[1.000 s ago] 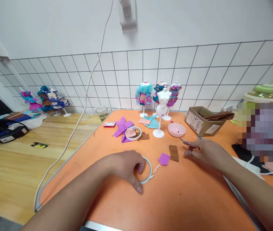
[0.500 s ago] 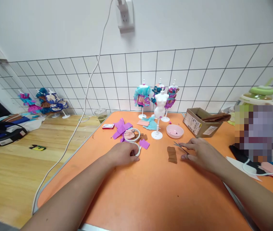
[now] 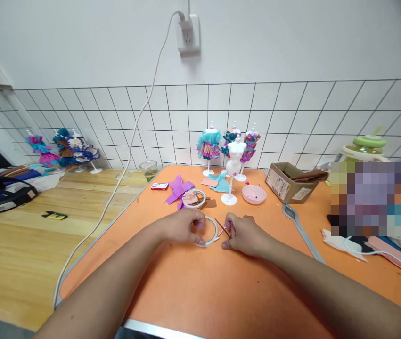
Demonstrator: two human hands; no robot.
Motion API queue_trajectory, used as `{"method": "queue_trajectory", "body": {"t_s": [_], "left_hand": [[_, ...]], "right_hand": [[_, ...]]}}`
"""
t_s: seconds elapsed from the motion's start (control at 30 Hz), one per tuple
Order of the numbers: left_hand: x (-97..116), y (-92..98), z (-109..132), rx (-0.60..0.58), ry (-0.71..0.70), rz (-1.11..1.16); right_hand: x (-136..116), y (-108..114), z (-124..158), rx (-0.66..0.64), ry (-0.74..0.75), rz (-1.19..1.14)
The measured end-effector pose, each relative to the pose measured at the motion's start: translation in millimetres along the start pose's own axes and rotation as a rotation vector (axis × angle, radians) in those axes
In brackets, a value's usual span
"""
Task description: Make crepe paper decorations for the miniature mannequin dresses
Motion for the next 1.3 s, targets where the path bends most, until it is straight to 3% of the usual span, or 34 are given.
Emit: {"method": "queue_trajectory", "body": {"t_s": [0.13, 0.23, 0.33, 0.5, 0.6, 0.67, 0.77, 0.87, 0.93, 1.0, 1.13, 1.3], "left_hand": [[1.5, 18.1, 4.7, 0.221, -0.068, 0.053], [-0.8, 10.4, 2.0, 0.112, -0.083, 0.084], [-13.6, -0.2, -2.0, -0.003, 0.032, 0.035], [-35.0, -1.6, -3.2, -0.037, 0.122, 0.004], [-38.6, -0.9, -3.0, -0.047, 0.129, -0.004], [-37.5, 1.8, -2.9, -0.002, 0.132, -0.024], [-30.5, 11.2, -2.0, 0.182, 0.145, -0.104], [-14.5, 14.3, -1.5, 0.31, 0.1, -0.177], [-0.7, 6.1, -3.3, 0.272, 0.007, -0.199], [10.5, -7.7, -5.8, 0.146, -0.073, -0.248], [9.8, -21.0, -7.8, 0.061, 0.027, -0.262], [-14.1, -7.4, -4.2, 0.059, 0.136, -0.273]], "right_hand": [[-12.2, -25.6, -24.8, -0.139, -0.093, -0.063], [-16.0, -34.3, -34.3, -0.207, -0.129, -0.129], [-14.8, -29.7, -33.7, -0.226, -0.098, -0.218], [0.4, -13.9, -25.3, -0.185, -0.078, -0.259], [2.7, -15.9, -26.9, -0.121, -0.063, -0.272], [-2.1, -22.9, -29.6, -0.109, -0.032, -0.281], [-11.9, -30.1, -30.5, -0.091, 0.012, -0.236], [-14.0, -18.2, -25.3, 0.01, 0.048, -0.118], [-8.9, -0.3, -19.5, 0.116, 0.073, -0.013], [-0.1, 17.9, -14.0, 0.191, 0.084, 0.109], [14.3, 34.2, -9.2, 0.147, 0.14, 0.31], [17.9, 34.6, -8.4, 0.14, 0.146, 0.42]]}}
Point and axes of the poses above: each hand's wrist, its own z-axis away from the middle knuckle, its own y-axis out of the back of the hand, x = y × z, the point moved 3 cm from there along -z, towards the middle knuckle, and after that the axes turned 4 degrees about -y, right-handed, at the moved point
